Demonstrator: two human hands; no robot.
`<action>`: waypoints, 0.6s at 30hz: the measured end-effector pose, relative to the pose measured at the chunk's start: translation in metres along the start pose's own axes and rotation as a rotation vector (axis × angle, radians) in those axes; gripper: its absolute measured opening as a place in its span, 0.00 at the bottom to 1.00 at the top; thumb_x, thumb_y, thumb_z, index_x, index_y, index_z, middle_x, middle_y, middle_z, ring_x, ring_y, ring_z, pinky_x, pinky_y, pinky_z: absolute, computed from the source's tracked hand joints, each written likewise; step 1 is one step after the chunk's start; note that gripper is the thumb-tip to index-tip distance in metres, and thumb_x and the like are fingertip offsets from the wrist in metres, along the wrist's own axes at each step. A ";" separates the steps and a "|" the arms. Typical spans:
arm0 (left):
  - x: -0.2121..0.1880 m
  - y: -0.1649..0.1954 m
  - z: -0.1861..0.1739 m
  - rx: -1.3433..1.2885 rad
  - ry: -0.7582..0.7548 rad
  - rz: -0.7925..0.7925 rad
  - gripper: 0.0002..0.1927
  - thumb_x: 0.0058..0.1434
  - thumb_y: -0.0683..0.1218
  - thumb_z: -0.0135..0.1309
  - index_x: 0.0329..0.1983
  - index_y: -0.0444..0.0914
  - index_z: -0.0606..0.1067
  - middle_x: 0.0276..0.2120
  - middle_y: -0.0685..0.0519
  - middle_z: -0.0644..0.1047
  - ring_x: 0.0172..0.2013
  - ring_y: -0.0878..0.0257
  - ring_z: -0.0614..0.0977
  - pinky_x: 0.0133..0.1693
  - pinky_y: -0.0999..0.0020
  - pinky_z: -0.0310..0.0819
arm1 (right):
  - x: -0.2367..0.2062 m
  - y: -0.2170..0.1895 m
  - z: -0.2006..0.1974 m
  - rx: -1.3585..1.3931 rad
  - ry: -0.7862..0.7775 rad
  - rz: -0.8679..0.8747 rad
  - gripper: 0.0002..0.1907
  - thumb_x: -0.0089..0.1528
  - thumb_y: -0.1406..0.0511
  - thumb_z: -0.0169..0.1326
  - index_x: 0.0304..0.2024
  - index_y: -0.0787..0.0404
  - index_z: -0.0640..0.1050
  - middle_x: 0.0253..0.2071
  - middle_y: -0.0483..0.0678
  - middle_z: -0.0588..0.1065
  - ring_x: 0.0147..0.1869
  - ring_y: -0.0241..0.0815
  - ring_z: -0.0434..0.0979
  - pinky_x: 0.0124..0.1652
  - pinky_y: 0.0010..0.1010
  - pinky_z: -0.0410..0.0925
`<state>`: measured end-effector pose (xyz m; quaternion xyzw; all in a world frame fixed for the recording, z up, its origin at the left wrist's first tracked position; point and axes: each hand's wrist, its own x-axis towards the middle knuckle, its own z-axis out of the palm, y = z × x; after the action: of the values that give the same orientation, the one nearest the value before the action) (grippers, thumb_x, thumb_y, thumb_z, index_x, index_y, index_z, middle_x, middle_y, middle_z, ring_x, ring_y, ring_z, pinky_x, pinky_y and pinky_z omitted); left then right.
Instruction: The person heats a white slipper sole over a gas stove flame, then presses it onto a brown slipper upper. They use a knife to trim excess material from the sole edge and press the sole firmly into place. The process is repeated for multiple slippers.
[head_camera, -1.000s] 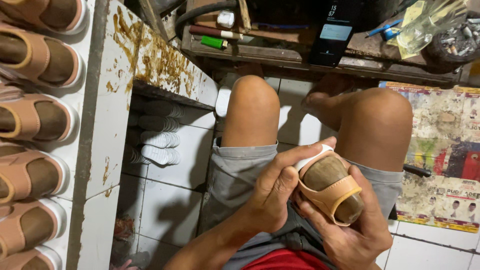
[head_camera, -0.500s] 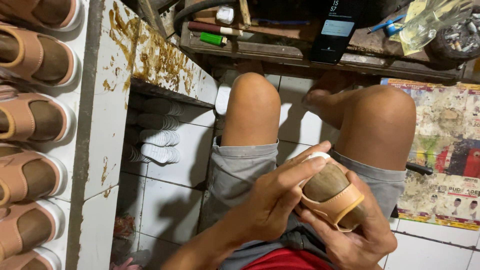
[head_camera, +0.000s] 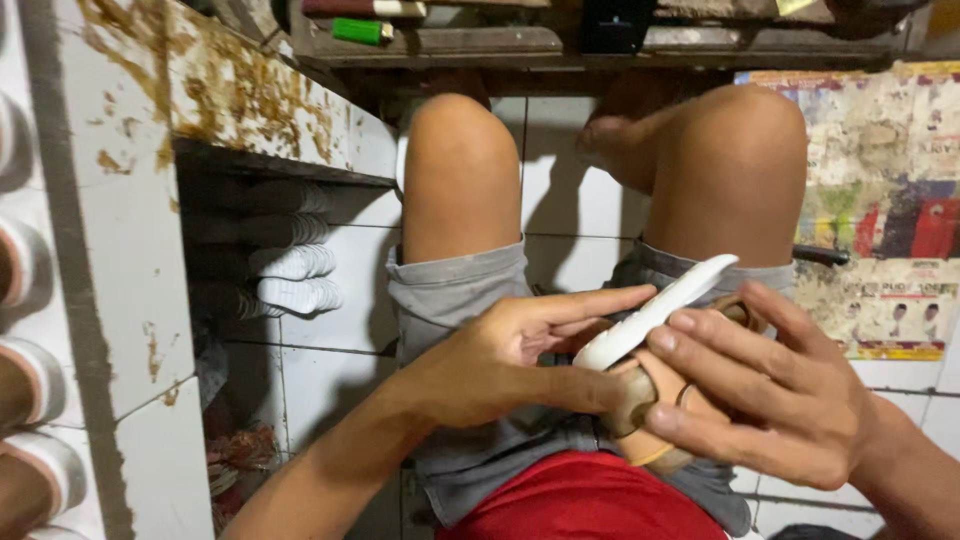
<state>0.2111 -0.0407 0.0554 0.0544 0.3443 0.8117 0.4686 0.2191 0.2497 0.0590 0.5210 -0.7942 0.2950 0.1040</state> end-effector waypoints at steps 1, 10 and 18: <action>0.000 -0.003 0.000 -0.029 0.024 -0.015 0.39 0.66 0.41 0.60 0.78 0.31 0.58 0.69 0.45 0.69 0.66 0.63 0.72 0.66 0.66 0.68 | -0.004 -0.003 0.000 -0.045 0.001 -0.017 0.26 0.60 0.63 0.63 0.60 0.52 0.72 0.60 0.58 0.74 0.63 0.57 0.74 0.69 0.57 0.51; 0.012 -0.060 0.004 -0.173 -0.028 0.034 0.51 0.60 0.39 0.67 0.81 0.30 0.51 0.72 0.42 0.63 0.69 0.59 0.67 0.67 0.64 0.64 | -0.071 -0.033 0.022 1.383 0.738 1.035 0.33 0.57 0.69 0.70 0.61 0.69 0.69 0.62 0.59 0.70 0.67 0.54 0.74 0.65 0.48 0.67; 0.005 -0.136 0.013 -0.152 0.289 0.153 0.36 0.79 0.61 0.33 0.75 0.27 0.60 0.66 0.44 0.70 0.65 0.60 0.71 0.68 0.65 0.62 | -0.060 -0.084 0.057 1.077 0.512 1.265 0.34 0.51 0.77 0.67 0.59 0.67 0.70 0.57 0.56 0.71 0.62 0.46 0.74 0.60 0.40 0.70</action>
<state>0.3117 0.0143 -0.0183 -0.0726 0.3404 0.8681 0.3538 0.3281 0.2389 0.0145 -0.1224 -0.6391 0.7413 -0.1648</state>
